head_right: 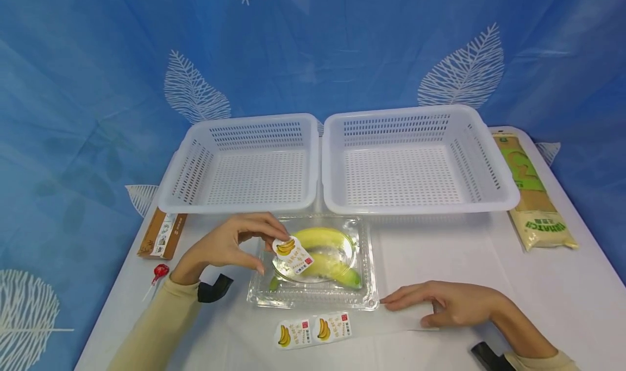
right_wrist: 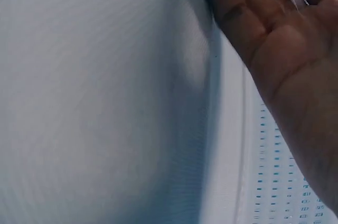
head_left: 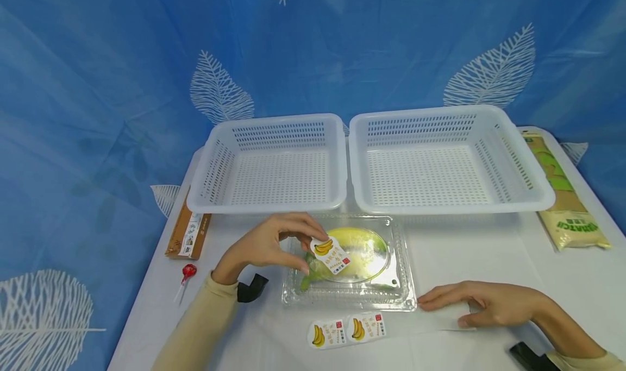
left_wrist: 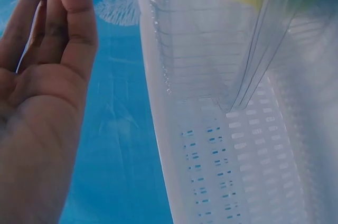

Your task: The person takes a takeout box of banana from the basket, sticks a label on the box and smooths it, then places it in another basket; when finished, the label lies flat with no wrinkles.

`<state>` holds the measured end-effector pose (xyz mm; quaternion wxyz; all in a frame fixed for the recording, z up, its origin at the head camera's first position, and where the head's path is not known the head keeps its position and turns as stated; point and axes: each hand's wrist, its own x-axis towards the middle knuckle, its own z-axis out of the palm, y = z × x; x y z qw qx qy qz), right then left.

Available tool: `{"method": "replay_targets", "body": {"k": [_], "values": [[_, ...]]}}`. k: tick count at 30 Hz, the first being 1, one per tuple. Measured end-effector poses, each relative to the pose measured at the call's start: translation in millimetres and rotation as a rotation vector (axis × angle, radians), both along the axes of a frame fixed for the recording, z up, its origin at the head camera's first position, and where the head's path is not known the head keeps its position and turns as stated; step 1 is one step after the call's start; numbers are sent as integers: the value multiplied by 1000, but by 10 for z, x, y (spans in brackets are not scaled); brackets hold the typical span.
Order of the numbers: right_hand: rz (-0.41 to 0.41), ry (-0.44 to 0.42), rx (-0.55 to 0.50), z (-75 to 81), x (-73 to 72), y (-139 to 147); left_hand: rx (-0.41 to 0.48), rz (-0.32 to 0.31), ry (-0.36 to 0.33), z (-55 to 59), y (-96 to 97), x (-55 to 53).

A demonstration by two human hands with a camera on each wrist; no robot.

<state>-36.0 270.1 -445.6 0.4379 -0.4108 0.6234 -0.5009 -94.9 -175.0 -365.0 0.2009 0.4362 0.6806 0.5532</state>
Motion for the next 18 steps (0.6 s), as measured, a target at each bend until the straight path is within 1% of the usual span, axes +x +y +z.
{"method": "replay_targets", "body": {"k": [2, 4, 9, 12, 15, 18], "values": [[-24, 5, 16, 1, -1, 0, -49, -16, 3, 8, 34, -28], [-46, 49, 1, 4, -6, 0, -85, -31, 9, 14, 65, -54], [-117, 240, -94, 49, -28, -14, -134, -72, 8, 21, 132, -100], [-175, 294, -103, 117, -28, -40, -149, -89, 11, 25, 167, -127], [-243, 326, -105, 214, -21, -79, -163, -103, 26, 39, 198, -161], [-314, 398, -124, 327, -19, -152, -171, -120, 38, 43, 231, -195]]}}
